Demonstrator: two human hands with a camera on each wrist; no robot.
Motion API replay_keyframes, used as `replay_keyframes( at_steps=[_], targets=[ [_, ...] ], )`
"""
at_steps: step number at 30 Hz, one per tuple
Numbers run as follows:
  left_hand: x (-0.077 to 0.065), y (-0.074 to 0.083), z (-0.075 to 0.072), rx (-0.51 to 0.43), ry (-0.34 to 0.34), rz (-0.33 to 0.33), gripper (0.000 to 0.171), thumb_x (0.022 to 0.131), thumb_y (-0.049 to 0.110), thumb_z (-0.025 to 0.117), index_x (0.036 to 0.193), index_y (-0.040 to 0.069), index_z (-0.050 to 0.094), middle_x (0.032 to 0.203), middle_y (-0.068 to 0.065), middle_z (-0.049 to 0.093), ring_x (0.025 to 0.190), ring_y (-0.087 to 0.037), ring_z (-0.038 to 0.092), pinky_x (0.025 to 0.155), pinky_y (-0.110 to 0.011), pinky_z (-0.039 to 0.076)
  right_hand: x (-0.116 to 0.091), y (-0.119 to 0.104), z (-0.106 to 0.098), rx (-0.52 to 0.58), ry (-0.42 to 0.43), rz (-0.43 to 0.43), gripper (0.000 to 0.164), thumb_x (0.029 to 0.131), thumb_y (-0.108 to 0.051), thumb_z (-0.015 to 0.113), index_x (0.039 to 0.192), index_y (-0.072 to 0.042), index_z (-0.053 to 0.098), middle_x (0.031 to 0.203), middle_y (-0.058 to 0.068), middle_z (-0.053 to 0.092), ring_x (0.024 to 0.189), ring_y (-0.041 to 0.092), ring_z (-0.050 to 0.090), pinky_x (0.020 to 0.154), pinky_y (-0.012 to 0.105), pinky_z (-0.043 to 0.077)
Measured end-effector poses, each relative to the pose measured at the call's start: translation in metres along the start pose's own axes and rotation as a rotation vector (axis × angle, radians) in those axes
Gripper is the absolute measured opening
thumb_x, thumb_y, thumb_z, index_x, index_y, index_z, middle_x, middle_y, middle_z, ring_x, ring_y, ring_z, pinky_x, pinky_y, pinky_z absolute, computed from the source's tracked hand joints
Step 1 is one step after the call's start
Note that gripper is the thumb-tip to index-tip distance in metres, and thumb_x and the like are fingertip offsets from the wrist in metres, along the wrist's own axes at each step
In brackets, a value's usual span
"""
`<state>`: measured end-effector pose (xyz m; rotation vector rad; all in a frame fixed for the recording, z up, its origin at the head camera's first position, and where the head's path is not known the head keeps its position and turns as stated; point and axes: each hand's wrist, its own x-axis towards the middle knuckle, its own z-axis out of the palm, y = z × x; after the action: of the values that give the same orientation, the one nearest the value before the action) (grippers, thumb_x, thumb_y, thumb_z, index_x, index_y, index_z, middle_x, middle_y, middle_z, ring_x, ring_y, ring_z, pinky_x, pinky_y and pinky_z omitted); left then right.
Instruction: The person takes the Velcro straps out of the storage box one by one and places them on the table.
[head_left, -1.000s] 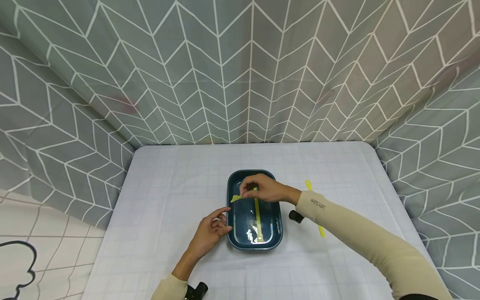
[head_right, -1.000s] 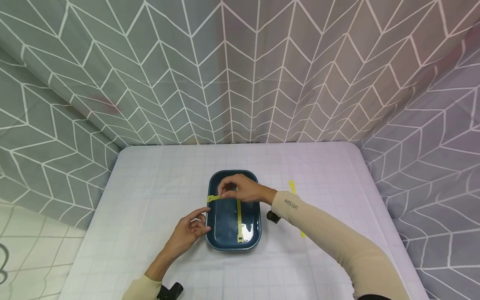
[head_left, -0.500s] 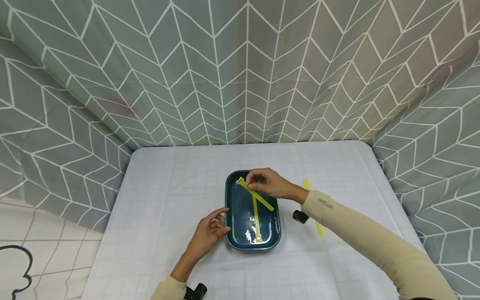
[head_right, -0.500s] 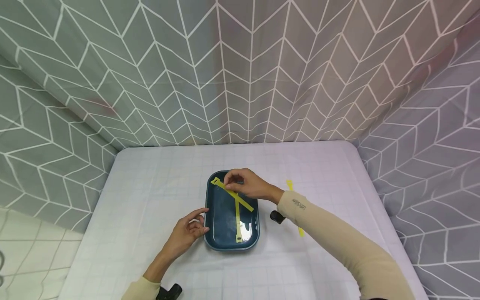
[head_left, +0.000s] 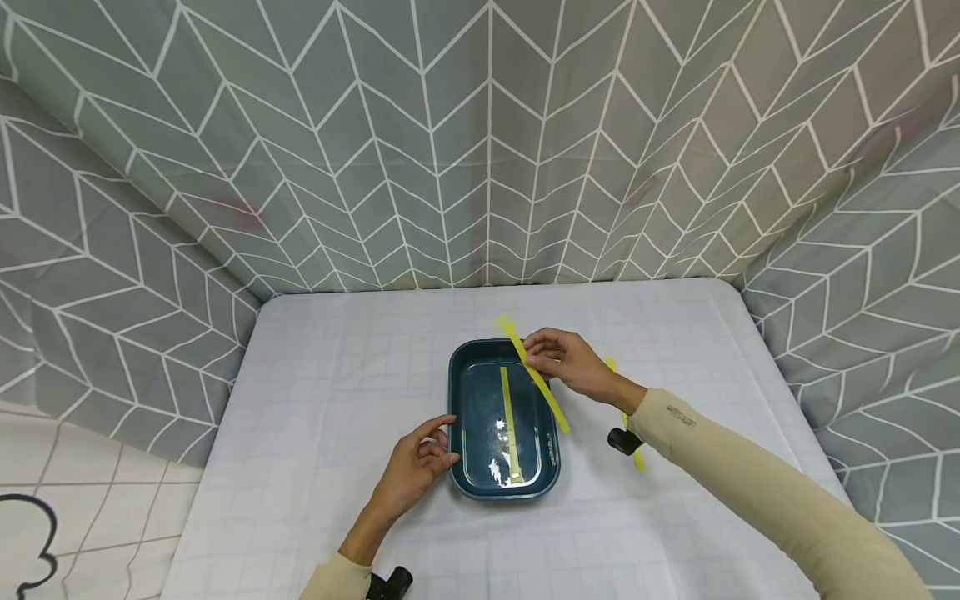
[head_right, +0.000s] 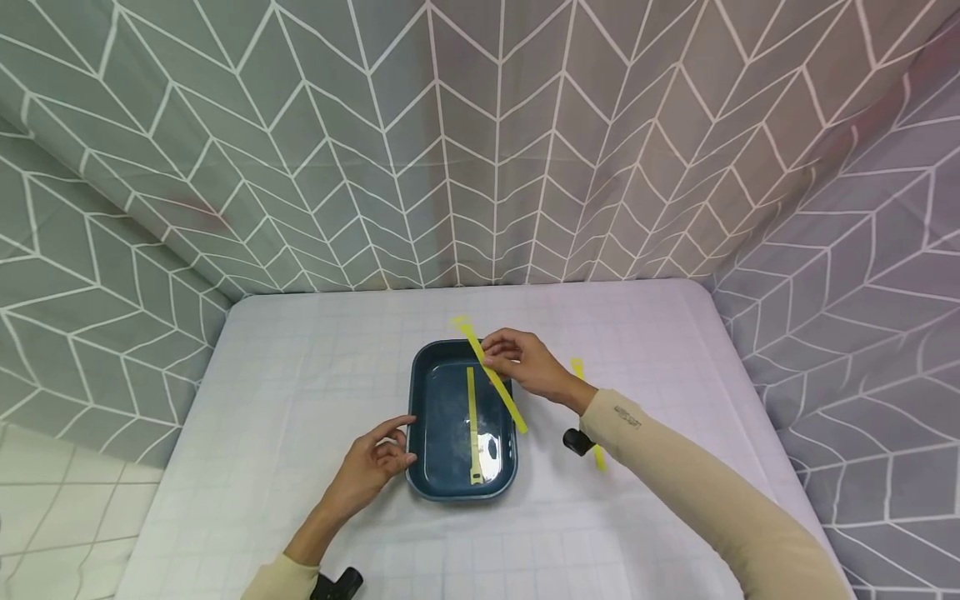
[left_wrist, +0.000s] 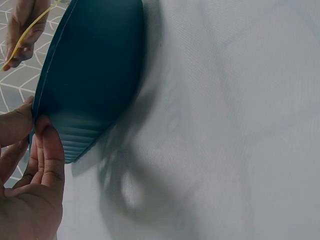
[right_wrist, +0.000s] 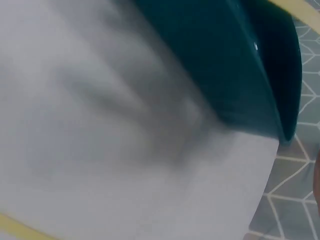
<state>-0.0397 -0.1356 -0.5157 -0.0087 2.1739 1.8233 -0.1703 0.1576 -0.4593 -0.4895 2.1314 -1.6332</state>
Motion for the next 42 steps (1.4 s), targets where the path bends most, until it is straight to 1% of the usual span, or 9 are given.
replay_keyframes(
  at_steps=[2,4,8,13,21,26,31,35,42],
  targets=[
    [0.0,0.0,0.0,0.0,-0.002,-0.001,0.056,0.085,-0.004,0.075,0.137,0.006,0.057,0.104,-0.015,0.054,0.07,-0.009,0.059,0.063,-0.018,0.045,-0.004,0.004,-0.003,0.009,0.021,0.02,0.026,0.1,-0.01,0.061,0.123,0.001,0.059,0.109,0.018,0.065,0.088,0.023,0.069,0.077,0.028,0.057],
    [0.0,-0.001,0.0,0.001,-0.005,-0.001,0.056,0.085,-0.004,0.075,0.137,0.006,0.057,0.104,-0.015,0.054,0.07,-0.008,0.059,0.063,-0.018,0.045,-0.008,0.008,-0.005,0.002,0.057,0.047,0.025,0.1,-0.011,0.062,0.122,0.001,0.06,0.109,0.017,0.065,0.091,0.023,0.069,0.078,0.029,0.058],
    [0.001,-0.002,-0.001,0.001,-0.005,0.006,0.056,0.085,-0.005,0.075,0.137,0.006,0.057,0.104,-0.015,0.053,0.071,-0.008,0.06,0.064,-0.018,0.046,-0.016,0.018,-0.01,0.027,0.161,0.122,0.027,0.099,-0.013,0.064,0.12,0.003,0.06,0.109,0.015,0.063,0.09,0.012,0.066,0.078,0.028,0.058],
    [0.002,-0.002,-0.002,0.0,-0.011,0.021,0.057,0.085,-0.004,0.075,0.138,0.007,0.057,0.104,-0.016,0.053,0.07,-0.007,0.06,0.064,-0.017,0.046,-0.026,0.034,-0.014,0.063,0.262,0.198,0.032,0.098,-0.013,0.065,0.122,0.008,0.058,0.108,0.016,0.063,0.086,0.007,0.065,0.076,0.025,0.058],
    [0.002,-0.001,-0.003,0.004,-0.011,0.017,0.058,0.085,-0.006,0.074,0.139,0.004,0.055,0.104,-0.016,0.053,0.071,-0.006,0.06,0.064,-0.017,0.046,-0.046,0.058,-0.017,0.058,0.328,0.306,0.034,0.099,-0.012,0.063,0.124,0.01,0.058,0.104,0.012,0.065,0.082,0.009,0.064,0.074,0.025,0.058],
    [0.003,-0.001,-0.003,0.008,-0.015,0.016,0.058,0.085,-0.006,0.074,0.139,0.004,0.055,0.105,-0.017,0.053,0.071,-0.007,0.059,0.064,-0.017,0.046,-0.054,0.068,-0.018,0.003,0.349,0.345,0.031,0.098,-0.012,0.064,0.121,0.01,0.061,0.102,0.014,0.067,0.079,0.011,0.064,0.072,0.024,0.057],
    [0.003,0.0,-0.002,0.014,-0.015,0.012,0.058,0.085,-0.006,0.074,0.139,0.004,0.055,0.104,-0.016,0.053,0.07,-0.006,0.059,0.063,-0.017,0.045,-0.059,0.073,-0.019,-0.069,0.369,0.382,0.03,0.098,-0.013,0.065,0.118,0.009,0.064,0.102,0.016,0.069,0.077,0.009,0.066,0.07,0.024,0.057],
    [0.003,0.0,-0.002,0.012,-0.012,0.003,0.058,0.085,-0.006,0.074,0.139,0.005,0.055,0.104,-0.016,0.053,0.069,-0.006,0.058,0.063,-0.017,0.046,-0.061,0.078,-0.021,-0.135,0.415,0.426,0.029,0.096,-0.014,0.068,0.116,0.007,0.067,0.099,0.015,0.072,0.072,0.007,0.067,0.067,0.023,0.058],
    [0.004,-0.001,-0.001,-0.005,0.002,-0.016,0.059,0.084,-0.007,0.074,0.138,0.006,0.057,0.104,-0.015,0.053,0.069,-0.007,0.058,0.063,-0.017,0.045,-0.063,0.083,-0.026,-0.164,0.441,0.452,0.027,0.094,-0.01,0.07,0.113,0.009,0.069,0.095,0.017,0.074,0.069,0.007,0.069,0.064,0.023,0.058]
  ],
)
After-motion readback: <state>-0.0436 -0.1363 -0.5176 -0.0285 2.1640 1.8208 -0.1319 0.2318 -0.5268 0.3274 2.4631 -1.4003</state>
